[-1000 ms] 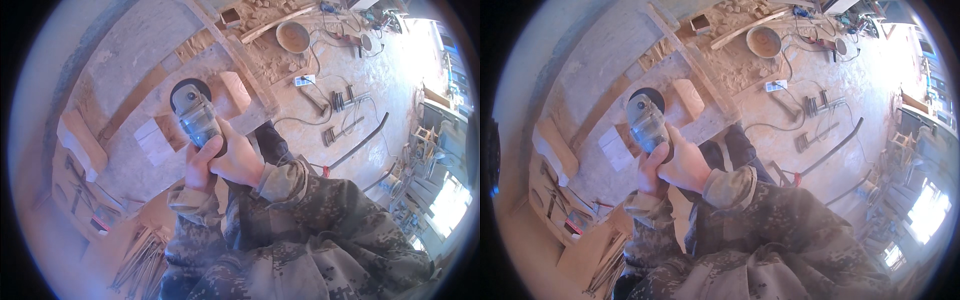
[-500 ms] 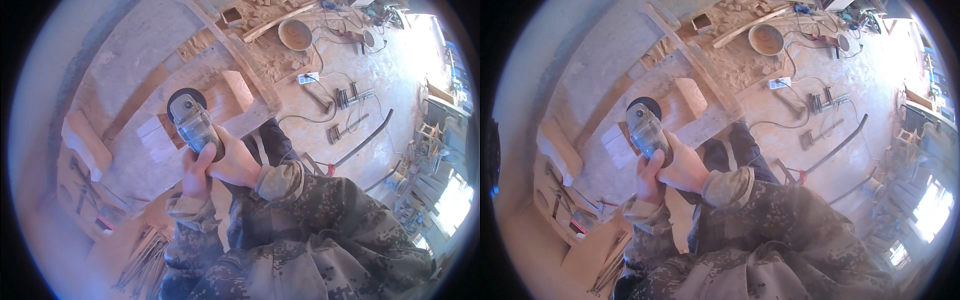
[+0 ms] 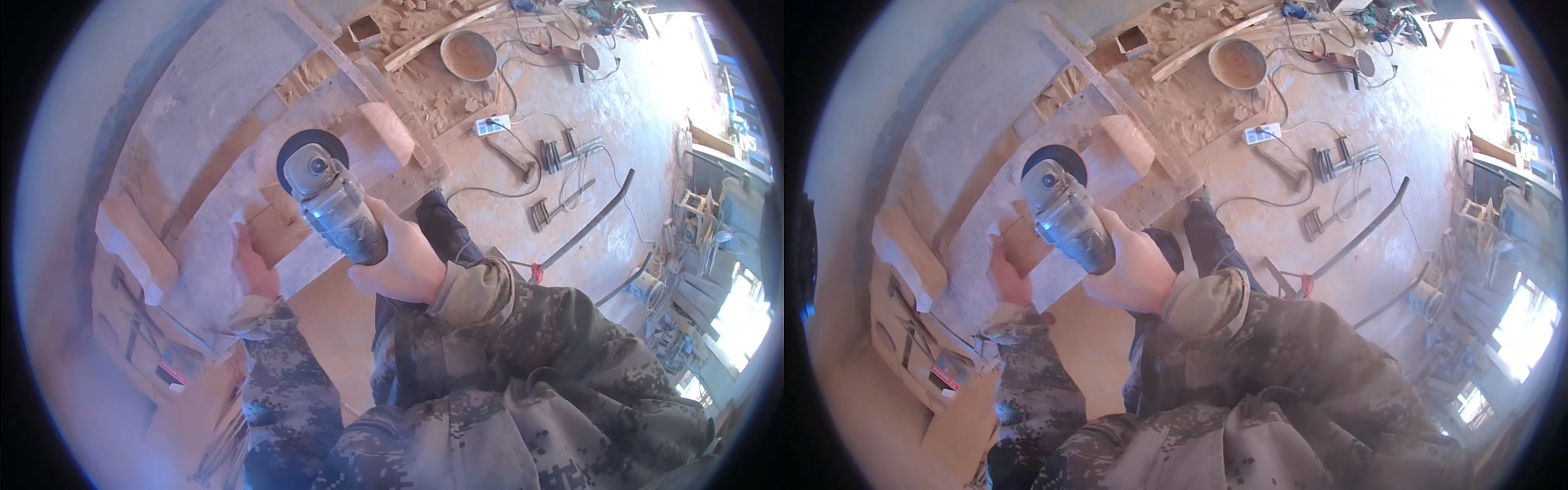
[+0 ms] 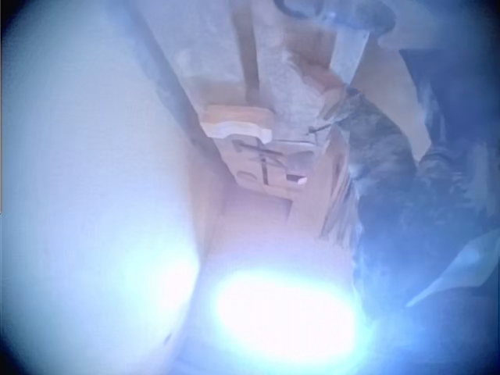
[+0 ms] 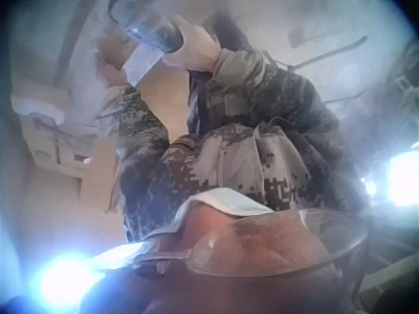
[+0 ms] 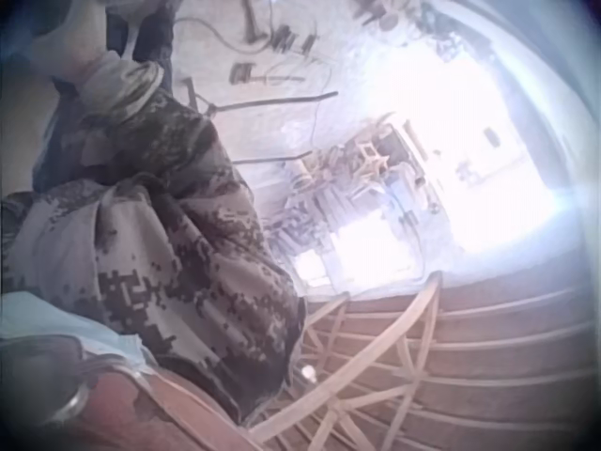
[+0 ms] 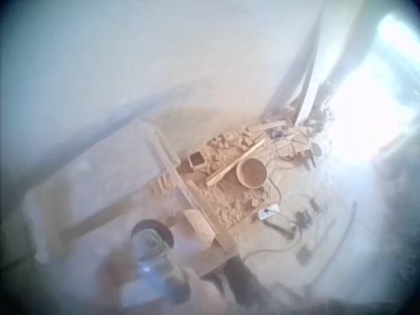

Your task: The person uses an angle grinder to smooth and shape a wooden piece on a workbench. They hold the wood with one hand and operate the grinder with the other, moving the tool along the edges and surfaces to remove material.

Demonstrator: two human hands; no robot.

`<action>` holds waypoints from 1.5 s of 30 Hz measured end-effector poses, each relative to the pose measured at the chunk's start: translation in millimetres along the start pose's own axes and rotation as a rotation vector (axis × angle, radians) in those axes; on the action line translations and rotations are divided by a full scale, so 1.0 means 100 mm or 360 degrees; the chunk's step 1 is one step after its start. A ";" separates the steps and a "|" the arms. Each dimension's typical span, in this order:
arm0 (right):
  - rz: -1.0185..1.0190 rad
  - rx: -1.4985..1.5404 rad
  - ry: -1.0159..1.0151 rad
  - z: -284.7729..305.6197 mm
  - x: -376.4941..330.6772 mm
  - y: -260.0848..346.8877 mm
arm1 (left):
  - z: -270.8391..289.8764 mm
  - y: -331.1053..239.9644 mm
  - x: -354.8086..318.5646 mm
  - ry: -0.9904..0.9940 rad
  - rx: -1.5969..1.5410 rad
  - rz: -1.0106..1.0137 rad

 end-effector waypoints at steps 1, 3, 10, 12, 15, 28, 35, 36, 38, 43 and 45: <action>0.0008 0.0024 -0.0015 0.02 0.00 -0.02 | -0.09 0.03 -0.11 -0.0048 -0.0010 -0.0066; 0.0024 0.0049 -0.0062 0.09 0.02 -0.05 | -0.26 0.08 -0.26 -0.0073 -0.0081 -0.0126; -0.0035 -0.0010 -0.0113 0.21 0.09 -0.20 | -0.37 0.10 -0.51 -0.0131 -0.0280 -0.0130; -0.0086 0.0030 -0.0089 0.21 0.12 -0.20 | -0.35 0.14 -0.47 -0.0084 -0.0296 -0.0118; -0.0036 -0.0079 -0.0167 0.25 0.15 -0.14 | -0.29 0.19 -0.39 -0.0095 -0.0283 -0.0127; -0.0082 0.0014 -0.0057 0.10 0.07 -0.23 | -0.29 0.17 -0.39 -0.0173 -0.0197 -0.0155; -0.0036 -0.0136 -0.0168 0.23 0.20 -0.21 | -0.35 0.11 -0.48 -0.0158 -0.0241 -0.0113; -0.0058 -0.0163 -0.0161 0.24 0.20 -0.21 | -0.35 0.11 -0.47 -0.0150 -0.0242 -0.0123; 0.0057 -0.0079 -0.0160 0.16 0.19 -0.30 | -0.36 0.12 -0.45 -0.0124 -0.0243 -0.0141; -0.0020 -0.0018 -0.0058 0.07 0.13 -0.23 | -0.30 0.16 -0.39 -0.0185 -0.0227 -0.0149; 0.0000 -0.0088 -0.0082 0.12 0.17 -0.19 | -0.26 0.19 -0.37 -0.0139 -0.0235 -0.0135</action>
Point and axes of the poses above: each hand's wrist, its own x-axis towards the middle knuckle, its own z-axis out of the back of the hand, y = z × x, the point moved 6 cm from there along x, towards the middle knuckle, and after that the axes turned 9 degrees about -y, right-handed, at the moved point
